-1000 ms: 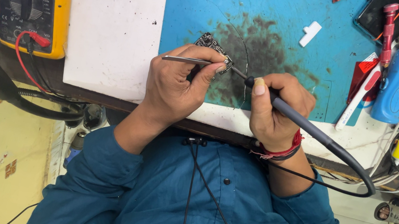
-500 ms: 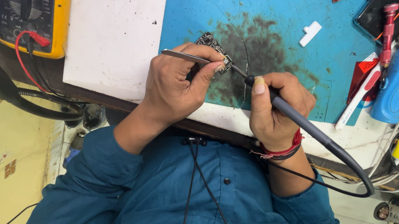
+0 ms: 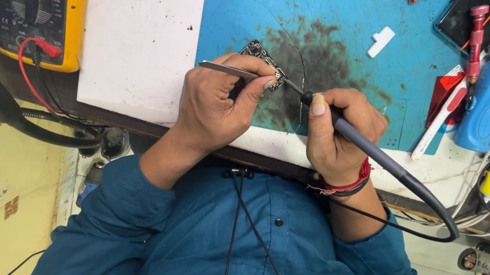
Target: The person solders a small circuit board on a workbench, holding the board with tweezers in one hand and a soldering iron in the other, applying solder to components on the board. They reposition and turn the board repeatedly while working on different points, with a multimeter and other boards on the bench.
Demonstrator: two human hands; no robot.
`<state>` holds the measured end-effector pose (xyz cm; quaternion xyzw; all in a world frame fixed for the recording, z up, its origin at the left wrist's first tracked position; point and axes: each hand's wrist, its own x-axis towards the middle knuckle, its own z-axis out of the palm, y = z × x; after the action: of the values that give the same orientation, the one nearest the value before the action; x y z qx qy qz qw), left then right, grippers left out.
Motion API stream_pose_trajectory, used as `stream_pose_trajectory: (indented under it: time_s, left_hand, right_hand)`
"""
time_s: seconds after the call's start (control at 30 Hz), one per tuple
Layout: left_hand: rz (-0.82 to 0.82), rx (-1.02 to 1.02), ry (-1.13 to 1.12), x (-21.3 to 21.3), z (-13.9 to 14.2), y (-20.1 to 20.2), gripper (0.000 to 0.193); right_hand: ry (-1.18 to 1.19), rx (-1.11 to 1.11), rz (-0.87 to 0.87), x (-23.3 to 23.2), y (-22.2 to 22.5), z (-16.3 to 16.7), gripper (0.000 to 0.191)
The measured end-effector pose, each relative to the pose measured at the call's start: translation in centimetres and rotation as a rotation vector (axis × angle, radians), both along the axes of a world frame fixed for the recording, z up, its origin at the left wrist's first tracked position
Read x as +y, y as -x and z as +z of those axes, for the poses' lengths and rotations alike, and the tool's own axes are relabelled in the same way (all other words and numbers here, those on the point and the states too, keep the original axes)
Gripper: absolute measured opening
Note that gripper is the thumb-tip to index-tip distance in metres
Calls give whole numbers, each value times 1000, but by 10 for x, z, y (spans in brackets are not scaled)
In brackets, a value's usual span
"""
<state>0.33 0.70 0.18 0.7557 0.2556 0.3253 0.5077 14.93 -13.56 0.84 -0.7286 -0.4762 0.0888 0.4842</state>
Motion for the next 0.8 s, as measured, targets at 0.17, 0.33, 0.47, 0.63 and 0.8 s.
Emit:
stream_pose_trajectory:
  time_s: [0.17, 0.33, 0.47, 0.63, 0.8]
  left_hand:
    - [0, 3, 3, 0, 1, 0, 7]
    - [1, 4, -19, 0, 1, 0, 7]
    - [0, 12, -8, 0, 1, 0, 7]
    - [1, 9, -8, -1, 1, 0, 7]
    - [-4, 4, 12, -1, 0, 0, 7]
  right_hand:
    - [10, -3, 14, 0, 0, 1, 12]
    - [17, 1, 24, 0, -1, 2, 13]
    - [20, -8, 13, 0, -1, 2, 13]
    - [26, -6, 18, 0, -1, 3, 13]
    - [28, 10, 33, -1, -1, 2, 13]
